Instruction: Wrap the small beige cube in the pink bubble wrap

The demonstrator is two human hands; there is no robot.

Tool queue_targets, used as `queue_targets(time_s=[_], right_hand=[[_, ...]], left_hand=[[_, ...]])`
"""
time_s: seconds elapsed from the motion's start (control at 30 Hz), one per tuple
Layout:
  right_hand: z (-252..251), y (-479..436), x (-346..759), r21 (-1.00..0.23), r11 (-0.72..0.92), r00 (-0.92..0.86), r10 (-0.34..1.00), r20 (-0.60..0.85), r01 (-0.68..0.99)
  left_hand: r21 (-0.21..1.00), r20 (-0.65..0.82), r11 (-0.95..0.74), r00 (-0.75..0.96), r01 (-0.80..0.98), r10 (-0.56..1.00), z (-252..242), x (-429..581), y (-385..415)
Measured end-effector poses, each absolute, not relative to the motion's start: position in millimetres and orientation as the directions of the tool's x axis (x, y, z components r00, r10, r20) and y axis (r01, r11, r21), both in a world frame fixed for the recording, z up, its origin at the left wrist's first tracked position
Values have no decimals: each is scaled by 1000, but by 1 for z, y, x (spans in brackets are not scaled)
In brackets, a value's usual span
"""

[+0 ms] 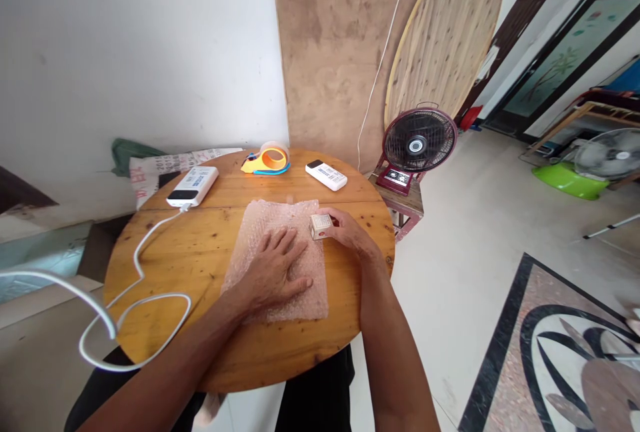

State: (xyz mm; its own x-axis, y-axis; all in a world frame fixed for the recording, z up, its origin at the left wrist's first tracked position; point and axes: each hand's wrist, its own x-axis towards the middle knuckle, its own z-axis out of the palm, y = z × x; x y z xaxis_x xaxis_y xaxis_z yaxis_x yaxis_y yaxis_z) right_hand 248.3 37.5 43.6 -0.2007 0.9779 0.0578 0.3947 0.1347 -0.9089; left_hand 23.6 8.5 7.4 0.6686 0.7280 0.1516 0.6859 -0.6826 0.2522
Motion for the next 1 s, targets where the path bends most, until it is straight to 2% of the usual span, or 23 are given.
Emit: queue_targets(time_s=[0.23, 0.43, 0.77, 1.0], right_hand=[[40, 37, 250, -913, 154, -210, 975, 77, 377], [40, 34, 258, -916, 240, -148, 968, 202, 322], [24, 47, 237, -783, 246, -138, 969, 204, 571], [27, 45, 235, -760, 304, -134, 951, 279, 574]], left_hand=[[266, 145, -673, 662, 690, 735, 6, 24, 9], [258, 150, -677, 664, 689, 733, 7, 24, 8], [251, 145, -679, 667, 690, 731, 8, 24, 9], [269, 142, -674, 664, 688, 734, 9, 24, 8]])
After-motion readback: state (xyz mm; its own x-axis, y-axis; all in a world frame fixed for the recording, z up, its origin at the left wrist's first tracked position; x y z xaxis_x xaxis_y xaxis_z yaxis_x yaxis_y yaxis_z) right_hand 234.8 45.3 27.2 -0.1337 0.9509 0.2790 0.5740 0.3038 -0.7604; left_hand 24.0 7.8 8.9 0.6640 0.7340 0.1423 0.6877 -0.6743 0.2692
